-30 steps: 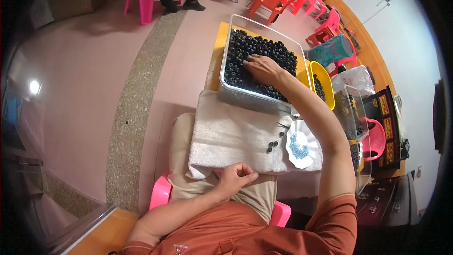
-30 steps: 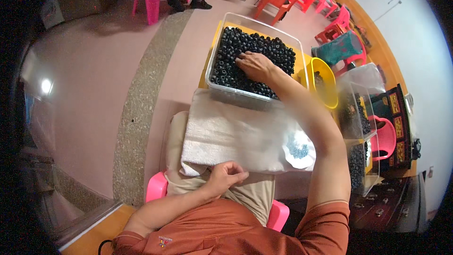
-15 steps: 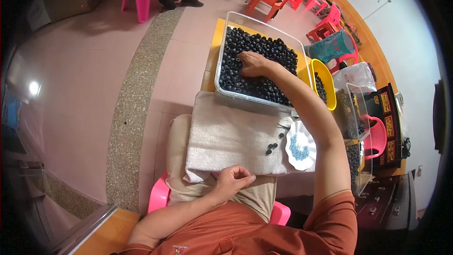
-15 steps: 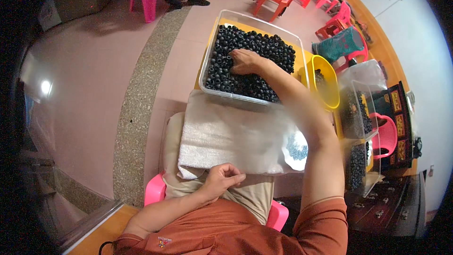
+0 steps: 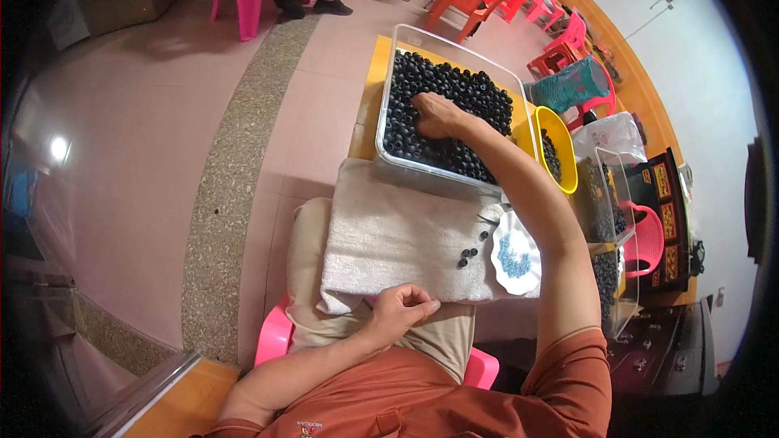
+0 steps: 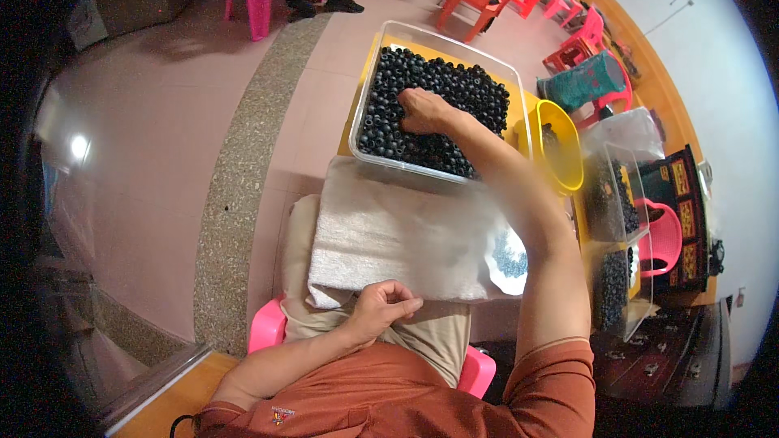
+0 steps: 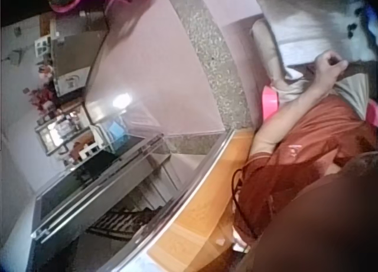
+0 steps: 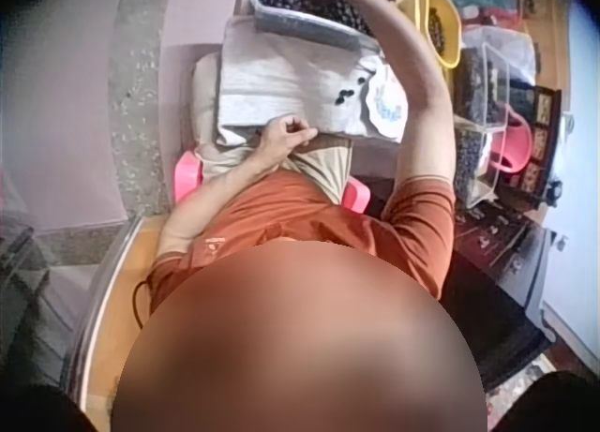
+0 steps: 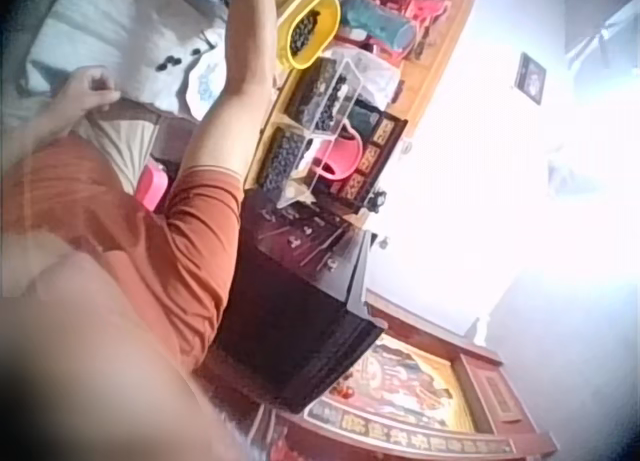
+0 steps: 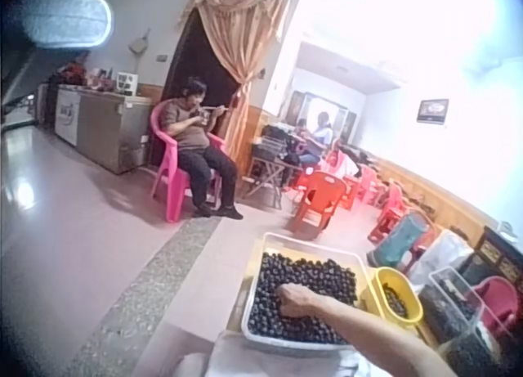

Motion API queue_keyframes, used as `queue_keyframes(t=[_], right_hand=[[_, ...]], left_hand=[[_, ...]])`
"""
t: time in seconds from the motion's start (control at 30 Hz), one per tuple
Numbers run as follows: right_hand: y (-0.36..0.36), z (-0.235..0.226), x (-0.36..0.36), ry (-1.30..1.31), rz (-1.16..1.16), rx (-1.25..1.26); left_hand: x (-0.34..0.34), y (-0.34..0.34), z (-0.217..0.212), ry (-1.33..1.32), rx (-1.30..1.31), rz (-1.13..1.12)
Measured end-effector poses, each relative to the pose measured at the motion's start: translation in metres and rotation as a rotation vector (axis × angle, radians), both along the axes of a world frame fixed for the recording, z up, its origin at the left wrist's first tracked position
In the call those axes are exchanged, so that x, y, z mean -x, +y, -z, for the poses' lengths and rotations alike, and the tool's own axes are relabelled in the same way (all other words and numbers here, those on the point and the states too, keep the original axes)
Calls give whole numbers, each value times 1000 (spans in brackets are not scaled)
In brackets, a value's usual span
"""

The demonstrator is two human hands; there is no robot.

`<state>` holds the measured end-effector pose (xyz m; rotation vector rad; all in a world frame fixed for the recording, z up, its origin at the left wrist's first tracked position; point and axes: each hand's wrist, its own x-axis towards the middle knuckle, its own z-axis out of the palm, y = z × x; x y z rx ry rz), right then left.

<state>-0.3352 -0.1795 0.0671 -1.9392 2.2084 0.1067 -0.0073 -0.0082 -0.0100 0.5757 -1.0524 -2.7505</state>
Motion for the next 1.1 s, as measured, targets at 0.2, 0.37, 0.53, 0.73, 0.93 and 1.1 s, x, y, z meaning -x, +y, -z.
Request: queue_keyframes(t=[0.2, 0.37, 0.53, 0.73, 0.93, 1.1], right_hand=[[10, -14, -6, -119, -35, 62], [24, -14, 5, -179, -157, 186], [38, -49, 1, -293, -266, 201], [67, -77, 30, -283, 140, 190], [85, -48, 80, 586, 65, 158], [78, -50, 89, 510, 39, 118]], left_hand=[[-1, -2, -2, -16, 19, -7], [0, -1, 1, 11, 29, 2], [0, 0, 1, 7, 33, -6], [-1, 0, 2, -6, 45, 9], [0, 1, 3, -2, 44, 29], [-2, -2, 0, -15, 30, 17]])
